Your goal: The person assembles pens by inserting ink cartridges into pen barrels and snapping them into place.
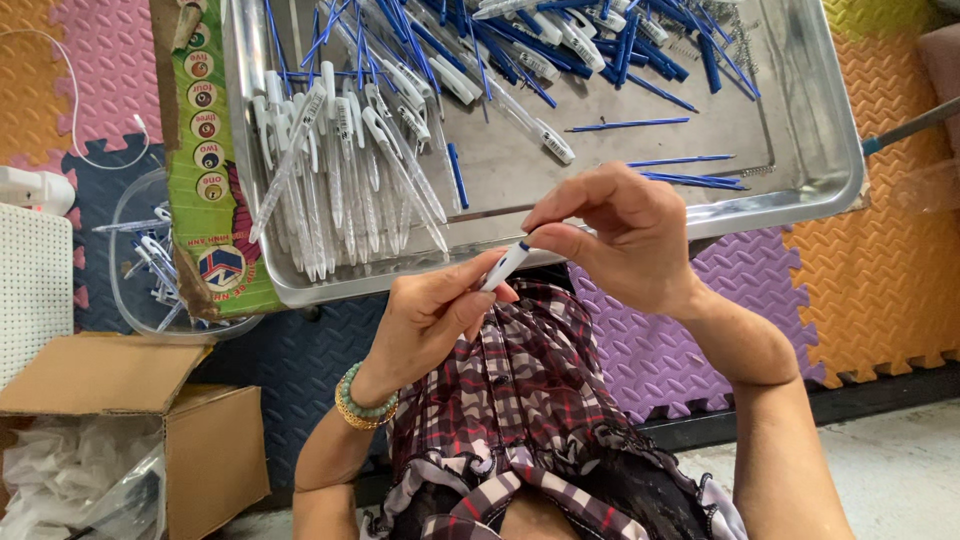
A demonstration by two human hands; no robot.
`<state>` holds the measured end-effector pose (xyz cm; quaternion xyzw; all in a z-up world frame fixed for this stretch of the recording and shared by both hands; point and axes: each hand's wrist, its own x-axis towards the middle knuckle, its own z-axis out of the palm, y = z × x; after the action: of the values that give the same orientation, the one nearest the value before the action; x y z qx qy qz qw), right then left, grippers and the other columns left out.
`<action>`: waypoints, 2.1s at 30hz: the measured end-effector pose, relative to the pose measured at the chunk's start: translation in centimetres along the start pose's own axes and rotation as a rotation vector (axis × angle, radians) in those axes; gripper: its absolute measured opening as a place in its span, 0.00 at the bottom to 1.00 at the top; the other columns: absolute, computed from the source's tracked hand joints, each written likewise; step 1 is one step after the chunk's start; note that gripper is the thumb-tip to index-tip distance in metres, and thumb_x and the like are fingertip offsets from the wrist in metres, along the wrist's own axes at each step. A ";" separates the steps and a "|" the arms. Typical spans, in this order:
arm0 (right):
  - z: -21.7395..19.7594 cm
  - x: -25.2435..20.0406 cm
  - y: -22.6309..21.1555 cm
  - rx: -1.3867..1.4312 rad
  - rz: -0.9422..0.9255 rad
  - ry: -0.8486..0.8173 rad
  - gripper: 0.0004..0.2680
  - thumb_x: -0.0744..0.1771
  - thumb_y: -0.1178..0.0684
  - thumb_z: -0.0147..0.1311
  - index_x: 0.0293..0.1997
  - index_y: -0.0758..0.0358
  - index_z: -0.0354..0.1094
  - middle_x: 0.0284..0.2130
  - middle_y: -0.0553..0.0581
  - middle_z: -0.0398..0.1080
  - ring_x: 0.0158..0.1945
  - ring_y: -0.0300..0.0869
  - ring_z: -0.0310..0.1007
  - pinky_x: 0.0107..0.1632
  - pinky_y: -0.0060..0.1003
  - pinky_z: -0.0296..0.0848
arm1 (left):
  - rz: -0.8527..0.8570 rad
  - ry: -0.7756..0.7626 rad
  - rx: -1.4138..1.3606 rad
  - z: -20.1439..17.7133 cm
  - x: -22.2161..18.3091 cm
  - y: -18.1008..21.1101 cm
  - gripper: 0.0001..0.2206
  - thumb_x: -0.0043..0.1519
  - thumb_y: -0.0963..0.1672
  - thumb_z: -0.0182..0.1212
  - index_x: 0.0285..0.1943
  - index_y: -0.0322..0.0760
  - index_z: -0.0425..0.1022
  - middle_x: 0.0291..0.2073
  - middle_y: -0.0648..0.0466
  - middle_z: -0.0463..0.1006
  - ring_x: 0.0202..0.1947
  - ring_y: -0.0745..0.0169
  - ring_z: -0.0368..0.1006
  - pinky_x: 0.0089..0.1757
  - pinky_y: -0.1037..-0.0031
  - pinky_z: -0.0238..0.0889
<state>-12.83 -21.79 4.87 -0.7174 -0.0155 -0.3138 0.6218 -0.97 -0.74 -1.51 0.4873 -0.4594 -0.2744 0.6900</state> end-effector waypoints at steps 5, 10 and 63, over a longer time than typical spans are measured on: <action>-0.3 0.5 -0.2 -0.001 -0.010 -0.007 0.08 0.67 0.68 0.69 0.45 0.78 0.71 0.36 0.67 0.78 0.39 0.43 0.80 0.50 0.40 0.83 | -0.012 -0.025 -0.021 0.0 -0.1 0.1 0.18 0.74 0.37 0.57 0.74 0.29 0.74 0.40 0.38 0.87 0.20 0.64 0.76 0.26 0.75 0.70; -0.6 0.8 -0.5 0.003 -0.011 -0.031 0.08 0.68 0.70 0.67 0.45 0.78 0.69 0.36 0.68 0.78 0.38 0.45 0.79 0.51 0.41 0.83 | -0.043 -0.042 -0.079 0.0 -0.1 0.3 0.19 0.75 0.38 0.54 0.76 0.31 0.72 0.39 0.39 0.86 0.19 0.68 0.72 0.26 0.77 0.68; -0.4 0.3 1.7 -0.168 0.062 -0.080 0.06 0.69 0.66 0.70 0.47 0.74 0.77 0.33 0.61 0.77 0.35 0.36 0.71 0.43 0.33 0.77 | -0.226 0.006 -0.312 -0.6 0.6 -1.9 0.18 0.74 0.37 0.61 0.74 0.32 0.75 0.44 0.38 0.87 0.25 0.71 0.72 0.28 0.83 0.60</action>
<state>-12.09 -22.68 3.56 -0.7789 0.0082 -0.2656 0.5680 -0.08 -1.67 -3.10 0.4237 -0.3516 -0.4163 0.7236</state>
